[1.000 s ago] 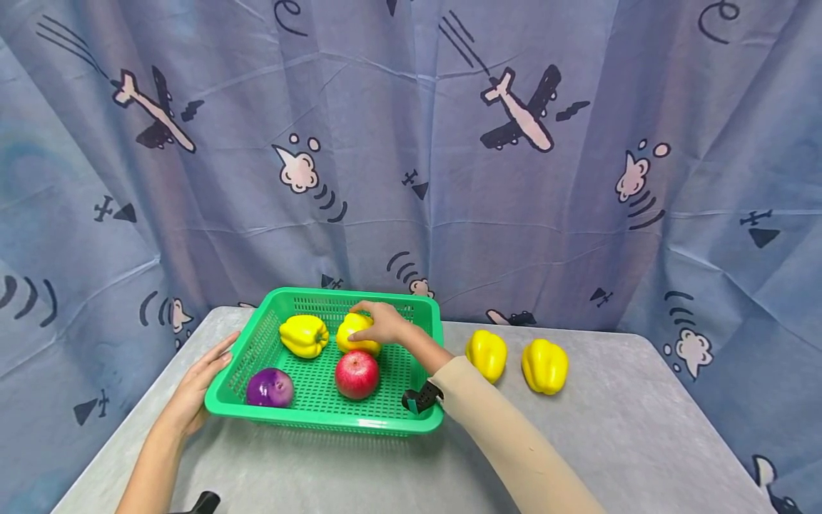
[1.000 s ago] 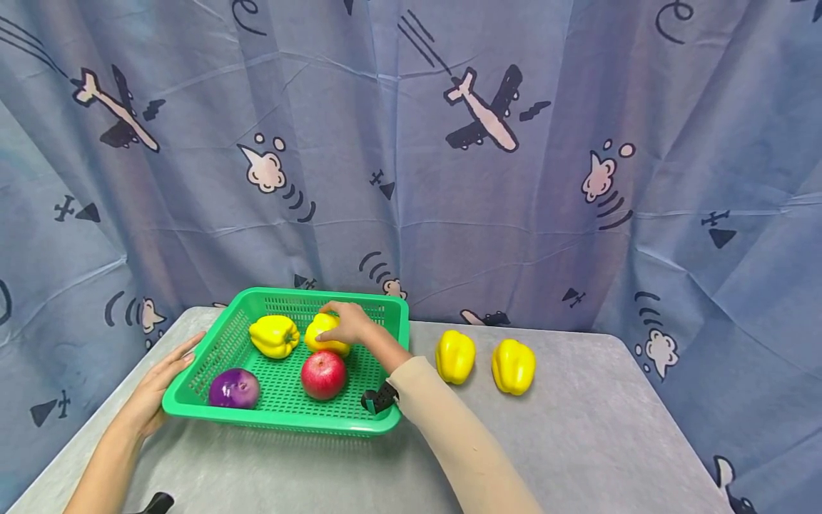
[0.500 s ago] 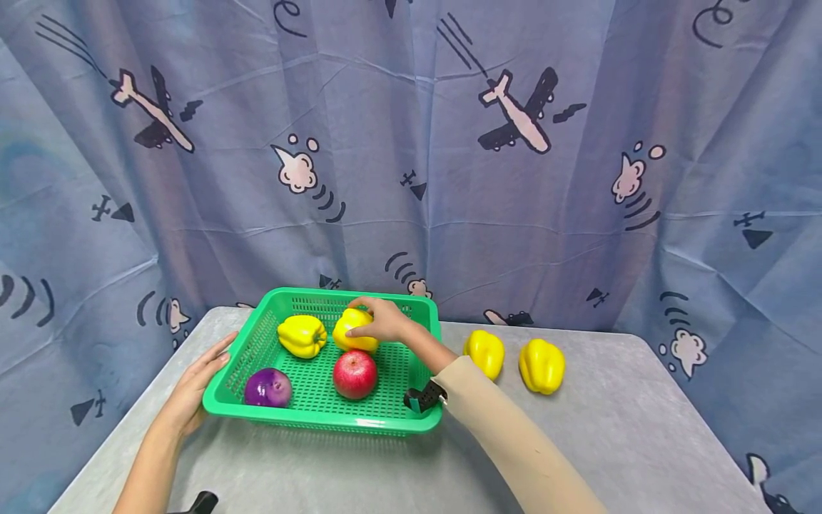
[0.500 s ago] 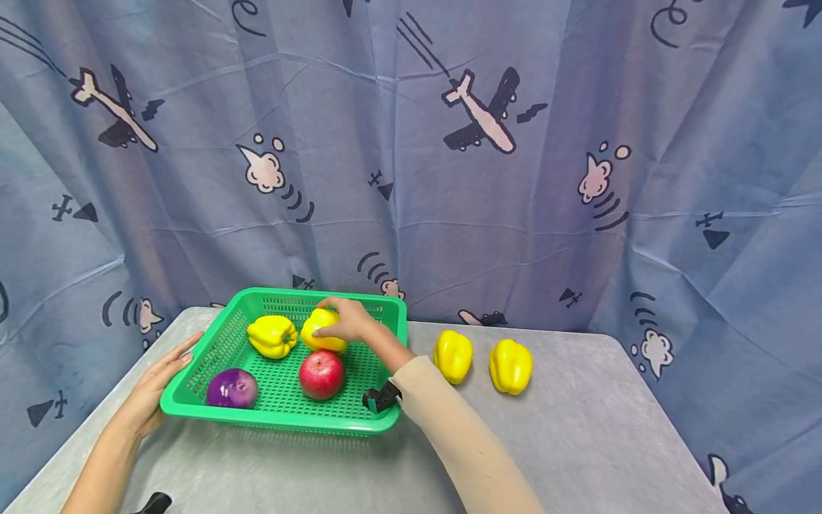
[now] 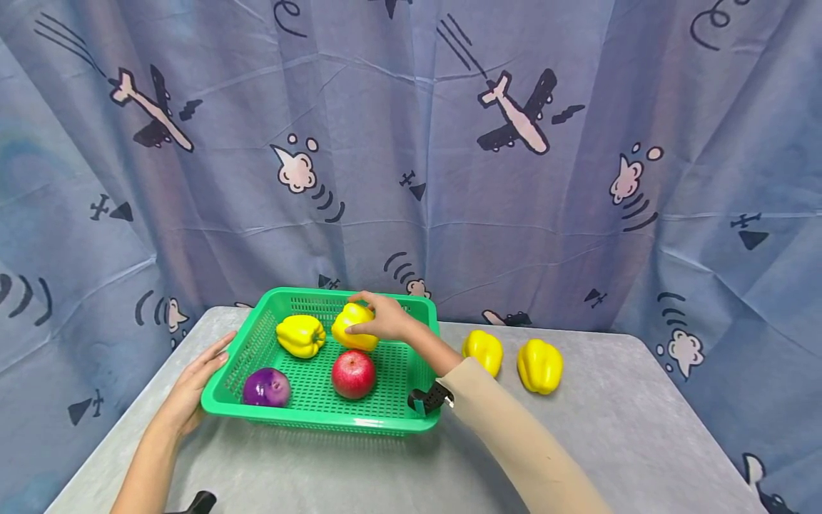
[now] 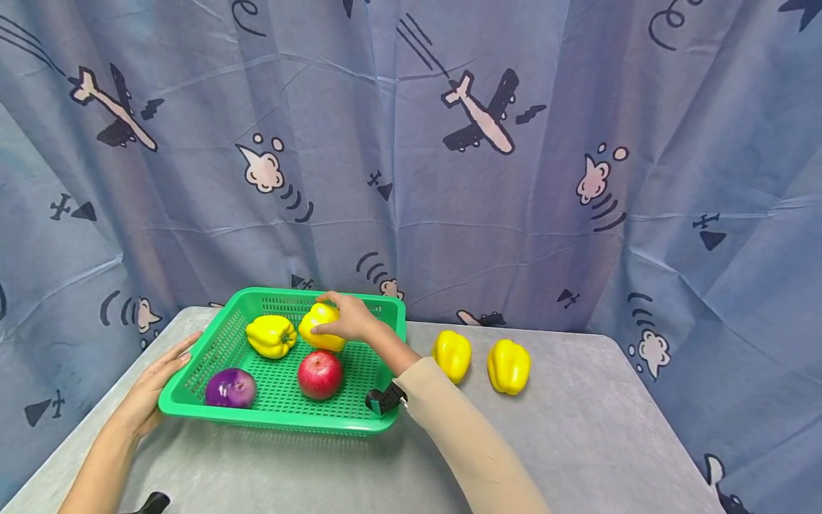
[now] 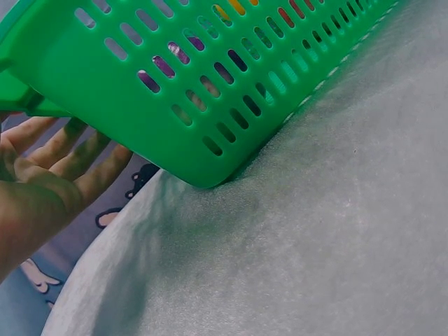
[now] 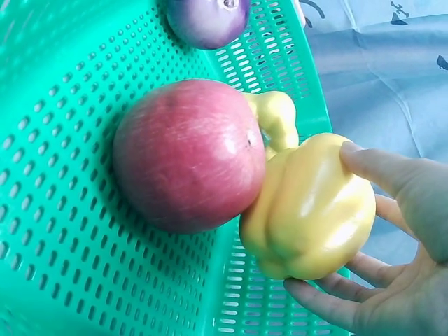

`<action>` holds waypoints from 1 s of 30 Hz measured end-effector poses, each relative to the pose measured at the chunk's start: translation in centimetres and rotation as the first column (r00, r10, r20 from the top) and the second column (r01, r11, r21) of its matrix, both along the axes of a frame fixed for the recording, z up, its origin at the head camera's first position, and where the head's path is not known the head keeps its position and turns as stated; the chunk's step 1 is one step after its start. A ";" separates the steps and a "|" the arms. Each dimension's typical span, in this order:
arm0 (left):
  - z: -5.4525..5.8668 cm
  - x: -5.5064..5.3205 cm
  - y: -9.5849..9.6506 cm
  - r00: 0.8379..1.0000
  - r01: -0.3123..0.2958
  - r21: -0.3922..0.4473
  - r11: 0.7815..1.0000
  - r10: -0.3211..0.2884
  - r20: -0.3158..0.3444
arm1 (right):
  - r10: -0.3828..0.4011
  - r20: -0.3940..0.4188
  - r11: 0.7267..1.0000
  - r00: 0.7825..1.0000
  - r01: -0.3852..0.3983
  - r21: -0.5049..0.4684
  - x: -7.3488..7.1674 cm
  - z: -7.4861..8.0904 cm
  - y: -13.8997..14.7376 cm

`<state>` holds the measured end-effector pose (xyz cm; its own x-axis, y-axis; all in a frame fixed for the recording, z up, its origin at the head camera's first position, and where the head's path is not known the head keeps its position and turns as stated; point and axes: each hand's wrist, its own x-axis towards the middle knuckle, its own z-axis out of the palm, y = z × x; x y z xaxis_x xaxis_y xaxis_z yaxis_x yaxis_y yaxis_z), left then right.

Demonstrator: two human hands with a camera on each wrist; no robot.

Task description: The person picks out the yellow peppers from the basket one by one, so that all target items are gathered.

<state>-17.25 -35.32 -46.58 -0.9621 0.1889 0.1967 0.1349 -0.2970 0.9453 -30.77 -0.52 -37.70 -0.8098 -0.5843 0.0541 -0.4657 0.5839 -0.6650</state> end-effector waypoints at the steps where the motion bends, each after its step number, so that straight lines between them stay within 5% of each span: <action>1: 0.0 0.0 0.0 1.000 -0.002 -0.002 1.000 0.002 0.003 | 0.000 0.000 1.000 1.000 0.000 0.000 0.0 0.0 0.1; 30: 0.0 0.0 -0.1 1.000 0.011 0.006 1.000 -0.011 0.002 | -0.040 0.055 0.990 0.998 0.047 -0.134 2.5 2.8 1.5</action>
<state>-17.23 -35.39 -46.56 -0.9603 0.1987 0.1956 0.1294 -0.3038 0.9439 -28.24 1.01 -34.88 -0.8379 -0.5389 0.0873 -0.4046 0.5057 -0.7620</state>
